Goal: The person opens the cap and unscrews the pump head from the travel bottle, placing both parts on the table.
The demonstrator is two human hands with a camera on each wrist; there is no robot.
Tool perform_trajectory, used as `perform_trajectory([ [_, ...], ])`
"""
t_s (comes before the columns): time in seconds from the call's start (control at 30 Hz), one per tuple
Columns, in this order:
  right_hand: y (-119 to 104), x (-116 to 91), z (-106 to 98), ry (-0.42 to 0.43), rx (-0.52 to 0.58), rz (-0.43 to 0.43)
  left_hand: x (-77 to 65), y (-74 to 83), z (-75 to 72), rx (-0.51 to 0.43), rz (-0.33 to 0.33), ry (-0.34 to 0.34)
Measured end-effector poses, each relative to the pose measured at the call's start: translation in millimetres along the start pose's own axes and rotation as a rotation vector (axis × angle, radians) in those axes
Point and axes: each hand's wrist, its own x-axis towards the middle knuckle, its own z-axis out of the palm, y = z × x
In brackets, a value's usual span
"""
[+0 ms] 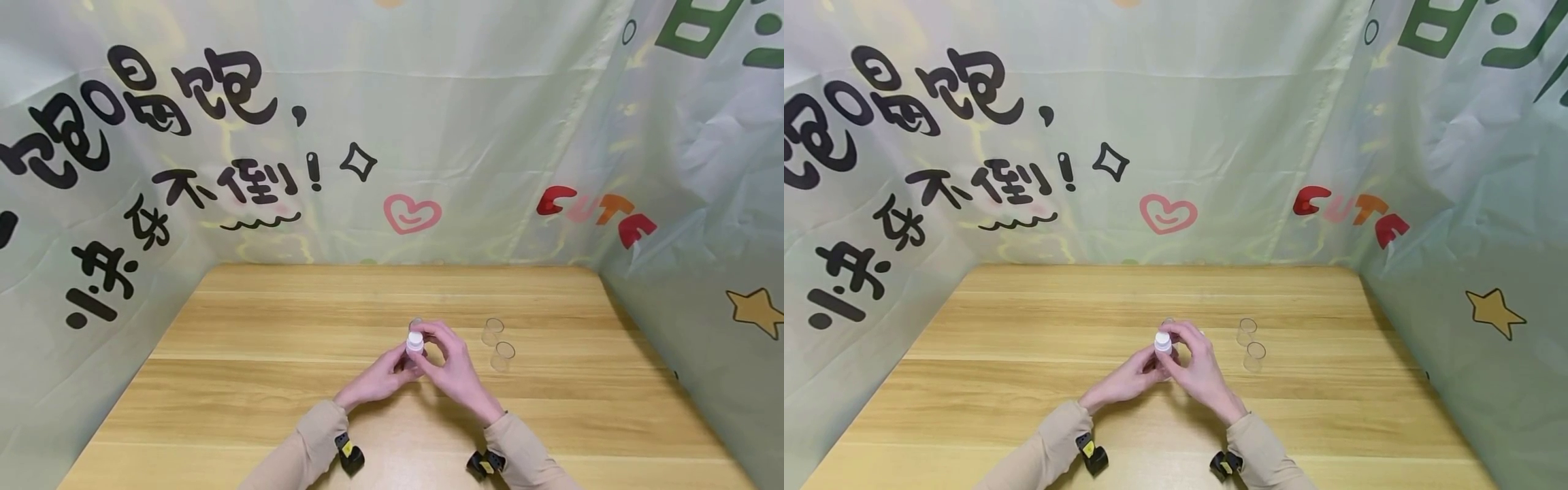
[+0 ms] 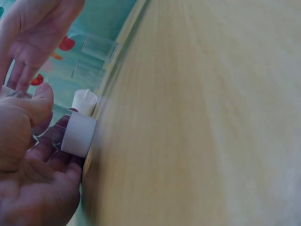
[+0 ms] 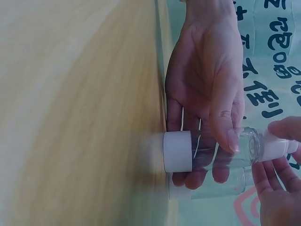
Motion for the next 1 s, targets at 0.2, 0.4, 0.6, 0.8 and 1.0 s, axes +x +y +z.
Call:
perform_trajectory([
  [0.2,0.7,-0.1,-0.2,-0.011,-0.058,-0.016,0.0,0.7,-0.4,-0.014,-0.008,-0.005],
  [0.4,-0.6,0.0,1.7,0.009,-0.067,0.006,0.5,-0.2,0.2,-0.006,-0.004,-0.005],
  [0.6,-0.2,-0.3,1.0,-0.003,-0.018,0.005,0.2,-0.9,0.3,-0.001,0.003,0.001],
  [0.8,-0.6,0.1,-0.7,-0.021,0.036,-0.017,0.4,-0.7,0.4,0.008,-0.005,0.003],
  [1.0,-1.2,1.2,-0.7,-0.001,0.086,-0.049,0.0,0.6,0.6,0.001,-0.018,0.008],
])
